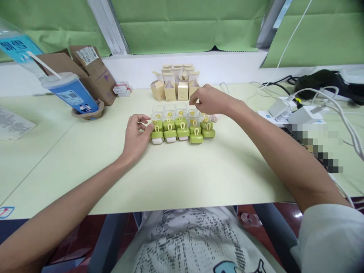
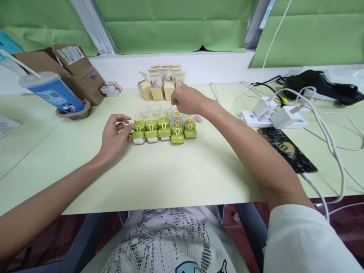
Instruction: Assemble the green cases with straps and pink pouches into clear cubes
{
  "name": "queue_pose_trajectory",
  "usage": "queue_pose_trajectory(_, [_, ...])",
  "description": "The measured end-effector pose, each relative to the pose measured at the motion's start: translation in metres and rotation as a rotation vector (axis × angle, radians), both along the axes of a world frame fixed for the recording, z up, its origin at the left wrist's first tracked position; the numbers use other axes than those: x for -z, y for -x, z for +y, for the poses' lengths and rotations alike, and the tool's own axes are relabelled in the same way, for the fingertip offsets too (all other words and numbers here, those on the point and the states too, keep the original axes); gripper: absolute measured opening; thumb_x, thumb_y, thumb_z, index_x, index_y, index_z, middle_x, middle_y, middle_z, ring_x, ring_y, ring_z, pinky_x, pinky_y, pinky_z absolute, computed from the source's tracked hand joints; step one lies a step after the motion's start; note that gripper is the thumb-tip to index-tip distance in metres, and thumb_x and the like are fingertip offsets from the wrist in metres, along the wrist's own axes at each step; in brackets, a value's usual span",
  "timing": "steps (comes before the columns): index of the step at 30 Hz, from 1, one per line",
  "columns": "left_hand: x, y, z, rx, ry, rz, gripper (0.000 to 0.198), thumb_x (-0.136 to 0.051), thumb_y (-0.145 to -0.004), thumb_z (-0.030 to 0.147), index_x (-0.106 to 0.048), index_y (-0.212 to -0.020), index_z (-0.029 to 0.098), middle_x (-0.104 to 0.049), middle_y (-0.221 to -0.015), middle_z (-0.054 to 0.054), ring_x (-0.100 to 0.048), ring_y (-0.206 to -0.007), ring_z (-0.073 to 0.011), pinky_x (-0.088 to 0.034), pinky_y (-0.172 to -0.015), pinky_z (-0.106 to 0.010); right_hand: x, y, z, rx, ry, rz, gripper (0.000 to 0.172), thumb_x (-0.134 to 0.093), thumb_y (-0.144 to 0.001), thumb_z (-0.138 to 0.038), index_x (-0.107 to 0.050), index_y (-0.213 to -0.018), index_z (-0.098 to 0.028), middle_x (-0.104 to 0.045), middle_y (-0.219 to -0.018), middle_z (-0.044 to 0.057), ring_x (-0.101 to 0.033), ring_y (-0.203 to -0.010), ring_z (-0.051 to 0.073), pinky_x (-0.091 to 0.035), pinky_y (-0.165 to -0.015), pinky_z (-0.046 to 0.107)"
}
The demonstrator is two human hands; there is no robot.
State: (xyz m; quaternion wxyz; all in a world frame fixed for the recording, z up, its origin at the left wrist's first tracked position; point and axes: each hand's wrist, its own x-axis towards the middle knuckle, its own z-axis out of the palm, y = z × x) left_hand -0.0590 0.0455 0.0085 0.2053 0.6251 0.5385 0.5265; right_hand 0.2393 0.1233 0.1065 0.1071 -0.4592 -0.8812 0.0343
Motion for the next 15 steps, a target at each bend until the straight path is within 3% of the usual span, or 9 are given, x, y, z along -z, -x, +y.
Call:
queue_pose_trajectory(6, [0.001, 0.002, 0.002, -0.007, -0.013, 0.009, 0.018, -0.072, -0.094, 0.021, -0.066, -0.110, 0.024, -0.062, -0.112, -0.004, -0.058, -0.087, -0.0162, -0.051, -0.074, -0.029, 0.031, 0.000, 0.021, 0.059, -0.071, 0.048, 0.060, -0.065, -0.091, -0.016, -0.068, -0.150, -0.020, -0.086, -0.122, 0.011, -0.069, -0.124, 0.040, -0.057, -0.097, 0.052])
queue_pose_trajectory(10, [0.002, 0.003, 0.003, -0.009, -0.003, 0.016, 0.018, -0.072, -0.094, 0.021, -0.066, -0.110, 0.025, -0.062, -0.112, -0.004, -0.058, -0.086, -0.0165, -0.051, -0.075, -0.030, 0.046, 0.001, 0.029, 0.037, -0.062, 0.099, 0.054, -0.064, -0.092, -0.016, -0.071, -0.145, -0.021, -0.088, -0.113, 0.010, -0.070, -0.119, 0.037, -0.054, -0.093, 0.046])
queue_pose_trajectory(15, [0.003, 0.004, 0.004, -0.007, 0.006, 0.012, 0.018, -0.072, -0.094, 0.019, -0.066, -0.111, 0.025, -0.062, -0.113, -0.004, -0.059, -0.085, -0.0166, -0.050, -0.075, -0.031, 0.050, 0.002, 0.032, 0.018, -0.076, 0.130, 0.050, -0.061, -0.094, -0.013, -0.075, -0.141, -0.019, -0.089, -0.111, 0.010, -0.073, -0.112, 0.033, -0.051, -0.093, 0.042])
